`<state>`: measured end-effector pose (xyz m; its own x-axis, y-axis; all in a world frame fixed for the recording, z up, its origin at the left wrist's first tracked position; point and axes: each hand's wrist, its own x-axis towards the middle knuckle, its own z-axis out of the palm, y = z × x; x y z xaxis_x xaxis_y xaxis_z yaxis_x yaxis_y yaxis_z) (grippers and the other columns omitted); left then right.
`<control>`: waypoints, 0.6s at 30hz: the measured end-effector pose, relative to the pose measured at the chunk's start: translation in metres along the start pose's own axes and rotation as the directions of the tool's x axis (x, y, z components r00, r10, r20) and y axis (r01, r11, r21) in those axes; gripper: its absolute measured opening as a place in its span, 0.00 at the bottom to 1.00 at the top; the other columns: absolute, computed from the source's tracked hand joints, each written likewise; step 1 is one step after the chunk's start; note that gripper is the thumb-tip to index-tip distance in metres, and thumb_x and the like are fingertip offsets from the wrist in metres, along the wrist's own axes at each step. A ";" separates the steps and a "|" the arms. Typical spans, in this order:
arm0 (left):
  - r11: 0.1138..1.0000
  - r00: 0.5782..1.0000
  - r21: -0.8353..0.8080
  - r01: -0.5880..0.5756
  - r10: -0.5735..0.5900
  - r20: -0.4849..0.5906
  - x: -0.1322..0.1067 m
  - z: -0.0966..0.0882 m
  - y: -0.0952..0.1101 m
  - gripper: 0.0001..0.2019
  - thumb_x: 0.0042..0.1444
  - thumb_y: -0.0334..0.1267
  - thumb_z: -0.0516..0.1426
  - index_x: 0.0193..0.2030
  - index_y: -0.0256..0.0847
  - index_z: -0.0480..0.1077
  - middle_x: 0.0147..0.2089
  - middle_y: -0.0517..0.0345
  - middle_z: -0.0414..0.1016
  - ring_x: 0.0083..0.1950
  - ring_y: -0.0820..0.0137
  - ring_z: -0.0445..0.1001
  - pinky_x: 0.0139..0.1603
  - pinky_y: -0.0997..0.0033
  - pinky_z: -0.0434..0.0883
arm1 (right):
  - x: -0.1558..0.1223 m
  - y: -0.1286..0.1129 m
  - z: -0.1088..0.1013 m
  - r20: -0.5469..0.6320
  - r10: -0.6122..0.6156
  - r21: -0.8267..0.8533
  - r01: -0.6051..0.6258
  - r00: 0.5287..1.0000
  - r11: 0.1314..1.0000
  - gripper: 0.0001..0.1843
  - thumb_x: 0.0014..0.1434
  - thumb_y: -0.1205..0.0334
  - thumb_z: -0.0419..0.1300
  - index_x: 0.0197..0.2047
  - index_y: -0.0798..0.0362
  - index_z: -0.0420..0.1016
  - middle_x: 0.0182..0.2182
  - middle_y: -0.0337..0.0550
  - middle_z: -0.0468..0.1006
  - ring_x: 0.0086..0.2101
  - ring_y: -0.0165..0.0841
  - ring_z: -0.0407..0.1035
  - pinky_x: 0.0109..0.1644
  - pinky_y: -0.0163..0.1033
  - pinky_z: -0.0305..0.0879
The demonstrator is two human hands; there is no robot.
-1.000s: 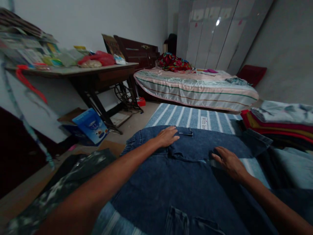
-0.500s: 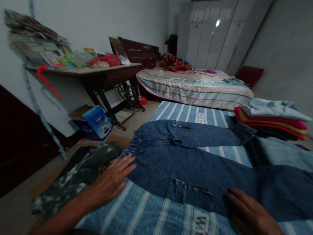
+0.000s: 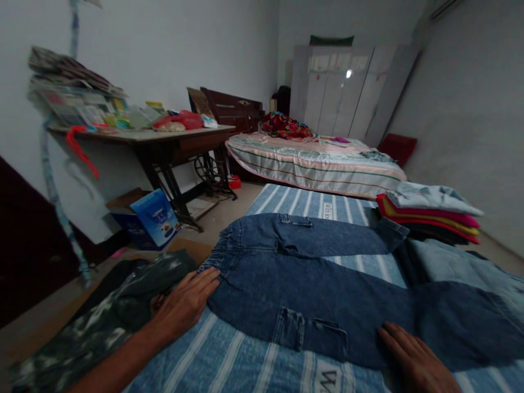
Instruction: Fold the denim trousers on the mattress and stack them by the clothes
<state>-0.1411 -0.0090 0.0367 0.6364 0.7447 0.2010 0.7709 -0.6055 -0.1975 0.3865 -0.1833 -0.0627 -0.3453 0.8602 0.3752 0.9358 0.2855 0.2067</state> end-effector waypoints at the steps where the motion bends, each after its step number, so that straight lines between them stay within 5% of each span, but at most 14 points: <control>1: 1.000 0.999 -0.010 -0.010 0.009 -0.036 -0.001 0.003 -0.004 0.23 0.53 0.26 0.45 0.52 0.43 0.71 0.58 0.52 0.69 0.59 0.62 0.67 0.59 0.56 0.63 | -0.001 0.003 0.002 -0.012 0.009 -0.013 -0.009 1.000 1.000 0.30 0.49 0.72 0.48 0.54 0.47 0.71 0.52 0.45 0.73 0.48 0.41 0.71 0.45 0.41 0.72; 7: 0.997 0.985 -0.080 -0.016 0.002 -0.173 -0.002 0.014 -0.024 0.20 0.56 0.31 0.46 0.50 0.46 0.72 0.54 0.55 0.73 0.54 0.64 0.72 0.58 0.61 0.66 | 0.013 0.013 -0.008 -0.050 0.012 -0.026 -0.013 0.999 1.000 0.30 0.43 0.75 0.47 0.46 0.48 0.77 0.45 0.42 0.78 0.41 0.36 0.75 0.43 0.34 0.72; 12: 0.996 0.990 -0.093 -0.014 0.001 -0.139 0.002 0.014 -0.031 0.23 0.52 0.31 0.48 0.54 0.46 0.69 0.57 0.53 0.70 0.58 0.61 0.68 0.60 0.57 0.64 | 0.026 0.022 -0.019 0.019 0.046 -0.016 -0.046 0.999 0.999 0.32 0.37 0.75 0.47 0.43 0.48 0.79 0.41 0.40 0.80 0.38 0.33 0.76 0.41 0.31 0.72; 18: 0.998 0.998 -0.061 -0.027 0.024 -0.060 0.005 0.017 -0.032 0.28 0.45 0.27 0.49 0.56 0.44 0.68 0.62 0.51 0.65 0.61 0.58 0.64 0.60 0.54 0.63 | 0.035 0.033 -0.018 0.200 0.212 0.165 -0.246 0.957 0.955 0.34 0.36 0.74 0.48 0.46 0.44 0.77 0.43 0.35 0.79 0.42 0.33 0.74 0.44 0.30 0.71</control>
<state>-0.1632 0.0190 0.0280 0.6549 0.7120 0.2533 0.7533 -0.6418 -0.1436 0.4038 -0.1516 -0.0271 -0.1179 0.9679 0.2218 0.9904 0.1308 -0.0444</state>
